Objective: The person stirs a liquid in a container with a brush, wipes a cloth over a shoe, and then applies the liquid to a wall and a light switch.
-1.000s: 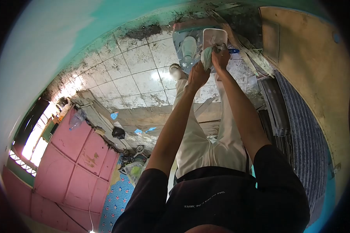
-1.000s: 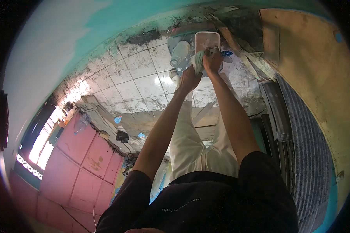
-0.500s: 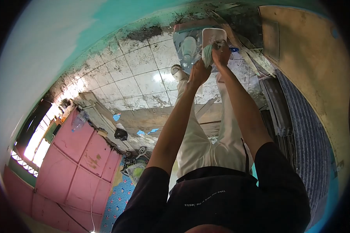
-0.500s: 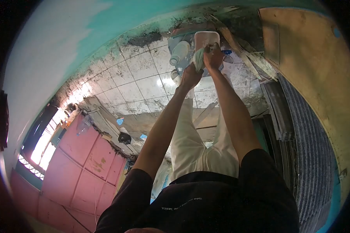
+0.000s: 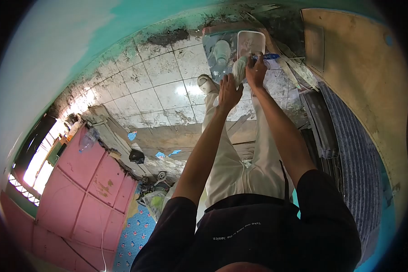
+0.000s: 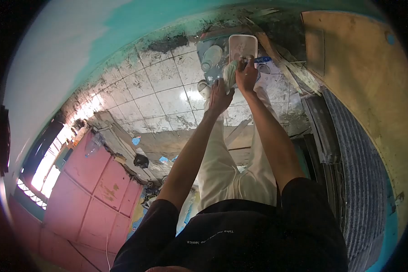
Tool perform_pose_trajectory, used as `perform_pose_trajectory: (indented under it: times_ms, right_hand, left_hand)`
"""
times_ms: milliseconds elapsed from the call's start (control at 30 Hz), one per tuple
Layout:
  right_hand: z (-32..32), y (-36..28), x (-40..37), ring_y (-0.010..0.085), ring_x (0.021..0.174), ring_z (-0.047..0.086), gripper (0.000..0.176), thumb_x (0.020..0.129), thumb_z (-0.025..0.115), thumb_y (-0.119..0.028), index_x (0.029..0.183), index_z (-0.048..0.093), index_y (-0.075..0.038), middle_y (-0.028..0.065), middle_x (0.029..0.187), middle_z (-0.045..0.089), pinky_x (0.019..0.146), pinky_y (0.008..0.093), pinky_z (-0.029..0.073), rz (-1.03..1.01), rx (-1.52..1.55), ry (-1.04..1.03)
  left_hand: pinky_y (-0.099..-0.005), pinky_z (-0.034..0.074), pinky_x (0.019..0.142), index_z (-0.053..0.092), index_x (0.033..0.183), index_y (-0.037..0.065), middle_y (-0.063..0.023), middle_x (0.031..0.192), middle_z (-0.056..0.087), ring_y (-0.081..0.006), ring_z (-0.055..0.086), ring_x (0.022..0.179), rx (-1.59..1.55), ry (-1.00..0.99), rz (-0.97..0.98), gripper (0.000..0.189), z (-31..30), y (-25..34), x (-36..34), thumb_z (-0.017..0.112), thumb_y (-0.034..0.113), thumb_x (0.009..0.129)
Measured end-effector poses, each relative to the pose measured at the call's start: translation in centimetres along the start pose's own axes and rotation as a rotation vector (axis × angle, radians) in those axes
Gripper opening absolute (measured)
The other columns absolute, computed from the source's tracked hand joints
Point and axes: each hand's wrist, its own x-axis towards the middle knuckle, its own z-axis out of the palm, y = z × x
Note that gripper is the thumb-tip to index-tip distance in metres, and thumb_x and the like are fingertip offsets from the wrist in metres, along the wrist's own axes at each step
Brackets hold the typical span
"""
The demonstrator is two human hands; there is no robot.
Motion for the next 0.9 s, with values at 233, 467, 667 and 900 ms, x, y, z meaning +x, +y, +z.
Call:
perform_pose_trajectory:
  times_ms: [233,467,667,900]
  right_hand:
    - [1.3,-1.7,-4.4,0.0403,0.083,0.067,0.016,0.098,0.053,-0.020,0.109,0.050,-0.008,0.0183,0.086,0.069,0.067,0.0467,0.051,-0.074,0.181,-0.279]
    - [7.2,-1.6,-5.0,0.0415,0.094,0.062,0.026,0.092,0.055,-0.014,0.114,0.054,0.000,0.0230,0.102,0.065,0.082,0.0474,0.050,-0.362,-0.061,-0.437]
    - [8.6,-3.7,-3.7,0.0396,0.102,0.060,0.034,0.089,0.055,-0.010,0.121,0.051,0.000,0.0216,0.108,0.062,0.087,0.0456,0.048,-0.478,0.008,-0.451]
    - [7.7,-1.1,-4.6,0.0407,0.112,0.055,0.037,0.088,0.058,-0.006,0.124,0.050,0.000,0.0243,0.118,0.057,0.095,0.0453,0.045,-0.653,0.005,-0.321]
  left_hand:
    - [-0.0525,0.041,0.089,0.042,0.116,-0.004,-0.0272,0.108,0.049,-0.0465,0.049,0.103,-0.087,0.129,-0.024,0.052,1.7,-4.4,-4.1,0.072,0.015,0.078]
    - [-0.0502,0.045,0.085,0.042,0.118,-0.004,-0.0271,0.112,0.051,-0.0456,0.053,0.103,-0.188,0.231,-0.143,0.054,3.1,-8.7,-3.8,0.075,0.017,0.081]
    - [-0.0493,0.042,0.093,0.043,0.120,-0.009,-0.0286,0.113,0.050,-0.0469,0.049,0.107,-0.365,0.246,-0.094,0.055,2.3,-9.0,-1.6,0.073,0.011,0.079]
    - [-0.0397,0.044,0.099,0.049,0.132,-0.001,-0.0221,0.133,0.051,-0.0349,0.052,0.121,-0.515,0.195,-0.002,0.053,2.2,-10.1,-1.5,0.070,0.012,0.085]
